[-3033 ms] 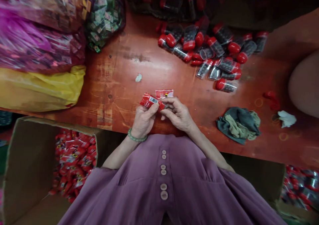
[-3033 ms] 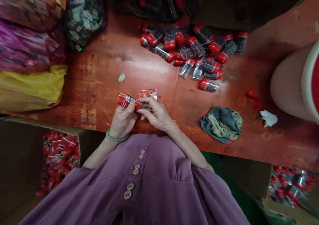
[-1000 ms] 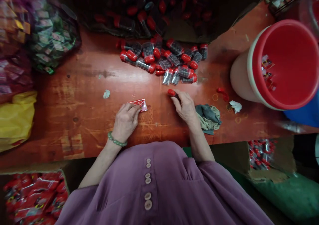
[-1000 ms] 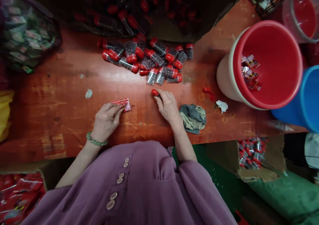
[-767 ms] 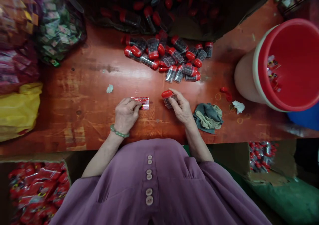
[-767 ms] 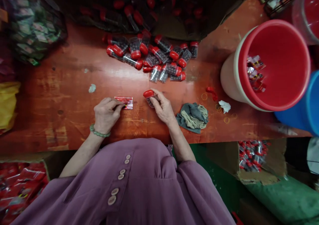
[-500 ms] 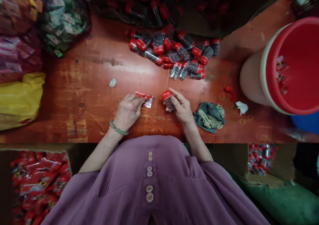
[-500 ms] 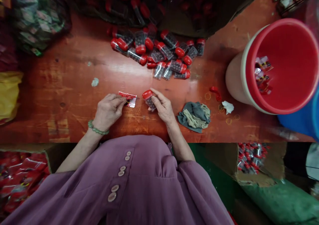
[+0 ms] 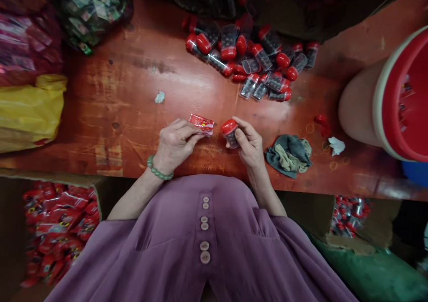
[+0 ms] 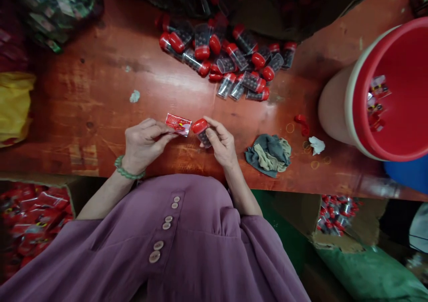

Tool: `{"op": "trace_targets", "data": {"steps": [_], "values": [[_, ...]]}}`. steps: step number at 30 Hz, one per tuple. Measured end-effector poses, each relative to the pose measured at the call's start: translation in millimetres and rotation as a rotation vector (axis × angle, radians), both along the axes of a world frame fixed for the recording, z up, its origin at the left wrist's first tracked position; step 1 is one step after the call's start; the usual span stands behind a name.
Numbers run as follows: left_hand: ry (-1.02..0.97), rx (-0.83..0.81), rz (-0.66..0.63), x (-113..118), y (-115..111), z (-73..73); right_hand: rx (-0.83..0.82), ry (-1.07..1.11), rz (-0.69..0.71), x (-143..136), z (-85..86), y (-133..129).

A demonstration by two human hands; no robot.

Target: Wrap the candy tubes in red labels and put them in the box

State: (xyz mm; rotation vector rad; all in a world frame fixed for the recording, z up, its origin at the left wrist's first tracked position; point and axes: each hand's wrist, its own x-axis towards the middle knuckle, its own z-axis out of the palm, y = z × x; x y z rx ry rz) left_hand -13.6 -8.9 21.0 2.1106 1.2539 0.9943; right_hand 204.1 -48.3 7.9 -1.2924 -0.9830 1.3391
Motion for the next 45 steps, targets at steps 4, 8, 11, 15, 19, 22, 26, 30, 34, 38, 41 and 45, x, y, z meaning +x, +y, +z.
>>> {"op": "trace_targets", "data": {"steps": [4, 8, 11, 15, 19, 22, 26, 30, 34, 38, 41, 45], "values": [[-0.076, -0.08, -0.052, -1.5, -7.2, 13.1, 0.243, -0.396, 0.036, -5.6, 23.2, -5.3], [-0.136, -0.201, -0.09, -0.9, -10.8, 22.2, 0.498, -0.614, 0.167, -7.0, 38.7, -4.7], [-0.222, -0.363, -0.093, -0.1, -11.3, 26.3, 0.583, -0.68, 0.234, -3.6, 43.0, -4.7], [-0.264, -0.566, -0.097, 0.1, -10.3, 24.3, 0.596, -0.808, 0.352, 3.5, 45.4, -5.5], [-0.245, -0.679, -0.104, 0.6, -9.4, 19.4, 0.55, -0.828, 0.372, 7.2, 48.6, -4.9], [-0.258, -0.725, -0.112, 0.6, -8.1, 18.6, 0.526, -0.797, 0.365, 7.5, 50.8, -3.3], [-0.259, -0.773, -0.134, -0.5, -5.6, 17.1, 0.469, -0.796, 0.537, 8.2, 51.5, 0.6], [-0.232, -0.765, -0.175, -0.7, -4.6, 9.8, 0.381, -0.865, 0.655, 10.1, 51.0, 5.3], [-0.242, -0.751, -0.242, 0.4, -5.4, 0.7, 0.31, -0.848, 0.794, 11.1, 51.4, 11.0], [-0.221, -0.762, -0.325, 0.9, -5.6, -5.4, 0.241, -0.73, 0.891, 12.3, 49.3, 18.5], [-0.227, -0.805, -0.366, 0.6, -5.3, -6.9, 0.196, -0.662, 0.933, 14.3, 45.9, 23.7], [-0.264, -0.965, -0.397, -1.2, -4.4, -5.4, 0.187, -0.554, 0.981, 14.9, 43.7, 28.4]]}}
